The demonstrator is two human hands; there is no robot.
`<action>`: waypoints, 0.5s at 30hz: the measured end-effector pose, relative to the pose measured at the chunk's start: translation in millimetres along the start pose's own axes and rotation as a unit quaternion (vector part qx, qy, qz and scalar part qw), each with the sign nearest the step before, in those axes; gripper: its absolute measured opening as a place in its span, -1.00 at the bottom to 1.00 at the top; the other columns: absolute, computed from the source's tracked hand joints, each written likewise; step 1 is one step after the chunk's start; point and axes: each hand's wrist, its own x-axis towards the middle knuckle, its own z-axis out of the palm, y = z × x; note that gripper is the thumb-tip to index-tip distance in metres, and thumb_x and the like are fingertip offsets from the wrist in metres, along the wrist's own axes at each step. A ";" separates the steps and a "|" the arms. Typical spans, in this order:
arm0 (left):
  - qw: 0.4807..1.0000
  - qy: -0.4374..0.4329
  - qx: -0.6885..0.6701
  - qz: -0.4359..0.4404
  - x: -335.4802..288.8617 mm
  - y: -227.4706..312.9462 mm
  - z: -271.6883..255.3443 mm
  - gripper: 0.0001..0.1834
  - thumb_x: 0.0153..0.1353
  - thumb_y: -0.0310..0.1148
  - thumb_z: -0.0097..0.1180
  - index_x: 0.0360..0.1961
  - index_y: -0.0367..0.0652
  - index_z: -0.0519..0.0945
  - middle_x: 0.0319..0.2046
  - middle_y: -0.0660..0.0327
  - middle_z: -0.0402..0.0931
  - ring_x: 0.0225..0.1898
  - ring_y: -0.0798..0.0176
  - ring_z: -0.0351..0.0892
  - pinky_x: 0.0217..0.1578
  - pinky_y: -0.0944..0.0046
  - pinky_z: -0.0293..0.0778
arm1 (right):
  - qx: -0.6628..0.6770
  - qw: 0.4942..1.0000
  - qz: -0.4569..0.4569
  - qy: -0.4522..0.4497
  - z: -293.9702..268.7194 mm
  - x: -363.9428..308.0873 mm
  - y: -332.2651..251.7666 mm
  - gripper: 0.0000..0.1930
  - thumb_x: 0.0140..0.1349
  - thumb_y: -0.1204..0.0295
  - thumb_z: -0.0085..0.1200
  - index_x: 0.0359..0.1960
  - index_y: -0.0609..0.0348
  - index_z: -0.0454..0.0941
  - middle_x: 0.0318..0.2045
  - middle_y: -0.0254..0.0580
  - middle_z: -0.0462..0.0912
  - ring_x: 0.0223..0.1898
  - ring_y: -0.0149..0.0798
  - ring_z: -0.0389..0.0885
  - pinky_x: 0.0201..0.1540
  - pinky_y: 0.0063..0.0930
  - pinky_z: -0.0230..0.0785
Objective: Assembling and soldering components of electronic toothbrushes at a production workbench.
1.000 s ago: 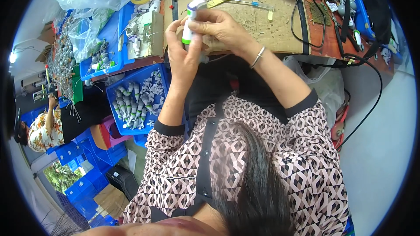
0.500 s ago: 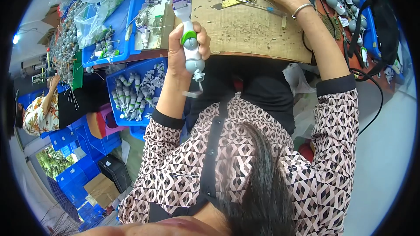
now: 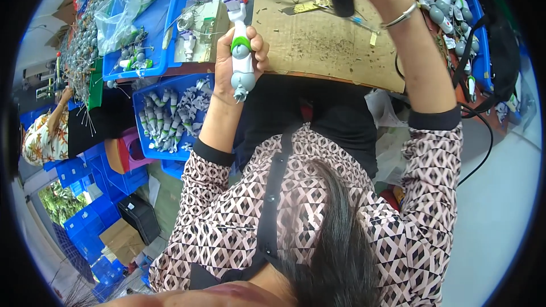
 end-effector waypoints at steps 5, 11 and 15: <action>1.000 0.004 -0.018 -0.009 -2.8 3.0 -3.2 -0.59 0.30 0.03 -0.05 -0.27 -0.14 0.49 -0.46 0.15 0.55 -0.46 0.22 0.52 -0.48 0.28 0.52 | -0.176 0.956 -0.165 0.166 50.3 -1.5 21.7 -0.68 0.32 0.17 0.09 -0.06 0.07 0.37 -0.47 -0.40 0.43 -0.57 -0.53 0.44 -0.59 -0.65 0.32; 1.000 0.025 -0.003 -0.001 -8.0 8.3 -2.6 -0.57 0.33 0.05 -0.12 -0.25 -0.13 0.49 -0.44 0.15 0.55 -0.48 0.21 0.56 -0.50 0.30 0.55 | -0.191 0.945 -0.257 0.062 53.7 7.6 41.0 -0.70 0.34 0.22 0.06 -0.05 0.08 0.32 -0.46 -0.37 0.47 -0.52 -0.52 0.45 -0.46 -0.62 0.34; 0.999 0.034 0.025 0.006 -7.5 7.5 -3.9 -0.57 0.33 0.05 -0.13 -0.24 -0.15 0.48 -0.43 0.14 0.56 -0.48 0.23 0.55 -0.50 0.31 0.55 | -0.204 0.942 -0.263 0.049 53.0 10.1 45.4 -0.69 0.33 0.21 0.07 -0.06 0.08 0.32 -0.47 -0.37 0.48 -0.53 -0.53 0.45 -0.48 -0.63 0.33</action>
